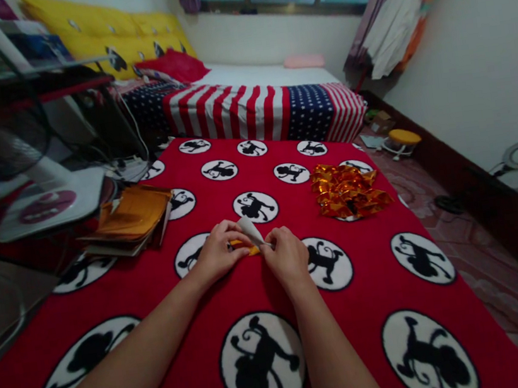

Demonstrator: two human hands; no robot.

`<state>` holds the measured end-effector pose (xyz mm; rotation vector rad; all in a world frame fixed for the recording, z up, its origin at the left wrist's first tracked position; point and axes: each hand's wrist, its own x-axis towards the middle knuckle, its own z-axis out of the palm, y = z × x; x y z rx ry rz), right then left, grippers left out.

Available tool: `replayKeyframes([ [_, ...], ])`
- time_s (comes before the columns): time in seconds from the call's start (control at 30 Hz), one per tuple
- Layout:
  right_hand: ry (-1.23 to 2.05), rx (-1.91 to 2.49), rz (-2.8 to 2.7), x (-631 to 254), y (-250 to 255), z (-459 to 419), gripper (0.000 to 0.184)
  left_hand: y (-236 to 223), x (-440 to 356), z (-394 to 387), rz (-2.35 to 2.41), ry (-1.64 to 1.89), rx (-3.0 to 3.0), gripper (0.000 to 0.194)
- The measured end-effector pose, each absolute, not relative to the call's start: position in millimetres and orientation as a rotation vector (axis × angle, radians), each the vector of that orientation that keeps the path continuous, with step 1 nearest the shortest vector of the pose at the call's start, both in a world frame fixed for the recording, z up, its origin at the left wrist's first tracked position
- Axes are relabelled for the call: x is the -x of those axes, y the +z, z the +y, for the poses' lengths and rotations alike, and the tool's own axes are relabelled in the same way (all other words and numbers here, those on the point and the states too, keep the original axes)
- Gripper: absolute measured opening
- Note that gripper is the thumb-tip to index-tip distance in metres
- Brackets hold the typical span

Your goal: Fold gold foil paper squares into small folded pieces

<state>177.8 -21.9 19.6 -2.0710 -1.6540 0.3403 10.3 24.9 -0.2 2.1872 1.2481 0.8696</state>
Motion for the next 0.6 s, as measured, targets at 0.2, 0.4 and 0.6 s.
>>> replayKeyframes([
  [0.2, 0.820, 1.777, -1.247, -177.6, 13.3, -24.2, 0.015, -2.7, -11.3, 26.1, 1.356, 1.095, -2.073, 0.083],
  [0.4, 1.125, 1.441, -0.864, -168.0, 17.9, -28.7, 0.031, -5.0, -12.4, 31.6, 1.248, 1.168, -1.627, 0.087],
  [0.6, 1.215, 1.216, -0.804, -148.0, 19.3, -35.3, 0.034, 9.4, -11.7, 28.3, 0.959, 1.067, -1.057, 0.078],
])
